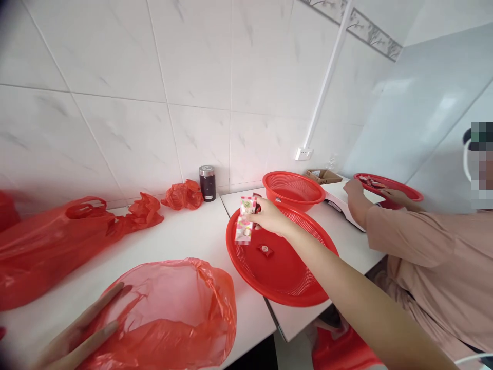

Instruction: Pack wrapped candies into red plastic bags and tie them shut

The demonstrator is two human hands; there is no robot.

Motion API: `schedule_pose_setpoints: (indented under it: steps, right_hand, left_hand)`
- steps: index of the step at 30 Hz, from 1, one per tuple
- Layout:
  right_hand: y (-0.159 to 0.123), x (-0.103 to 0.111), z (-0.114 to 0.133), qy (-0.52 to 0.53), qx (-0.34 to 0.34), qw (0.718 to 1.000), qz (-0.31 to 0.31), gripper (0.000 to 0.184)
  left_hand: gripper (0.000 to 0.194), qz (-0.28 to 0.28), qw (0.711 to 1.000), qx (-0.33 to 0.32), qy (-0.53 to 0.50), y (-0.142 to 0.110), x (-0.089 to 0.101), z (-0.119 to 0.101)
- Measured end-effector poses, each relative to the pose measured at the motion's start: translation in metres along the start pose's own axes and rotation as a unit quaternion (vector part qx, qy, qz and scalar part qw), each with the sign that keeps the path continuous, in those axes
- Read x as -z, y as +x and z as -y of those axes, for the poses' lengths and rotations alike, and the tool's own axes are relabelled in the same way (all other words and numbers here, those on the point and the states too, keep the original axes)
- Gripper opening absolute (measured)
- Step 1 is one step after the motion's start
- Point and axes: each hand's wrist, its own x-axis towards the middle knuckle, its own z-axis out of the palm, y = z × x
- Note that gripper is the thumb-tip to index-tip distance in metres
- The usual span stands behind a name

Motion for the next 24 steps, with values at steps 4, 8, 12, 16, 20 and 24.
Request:
schedule_pose_setpoints:
  steps: [4, 8, 12, 16, 20, 24]
  right_hand:
    - [-0.055, -0.048, 0.064, 0.033, 0.186, 0.982, -0.029, 0.026]
    - [-0.075, -0.116, 0.068, -0.167, 0.288, 0.931, 0.149, 0.029]
    - [-0.058, -0.144, 0.054, -0.318, 0.255, 0.864, 0.296, 0.050]
    - [-0.041, -0.103, 0.060, -0.149, 0.239, 0.938, 0.202, 0.038]
    - [-0.018, -0.051, 0.030, -0.223, 0.122, 0.965, 0.062, 0.031]
    - [-0.003, -0.036, -0.042, -0.349, -0.046, 0.931, 0.098, 0.060]
  left_hand:
    - [0.075, 0.033, 0.998, 0.010, 0.060, -0.006, -0.016, -0.019]
    - [0.079, 0.085, 0.993, 0.015, 0.077, -0.012, -0.028, -0.040]
    - [0.077, 0.084, 0.988, -0.025, 0.128, -0.013, -0.026, -0.043]
    - [0.071, 0.089, 0.981, -0.059, 0.164, -0.009, -0.016, -0.032]
    - [0.073, 0.048, 0.980, -0.050, 0.187, -0.011, -0.004, -0.016]
    - [0.081, -0.050, 0.977, -0.067, 0.195, -0.013, 0.007, 0.009]
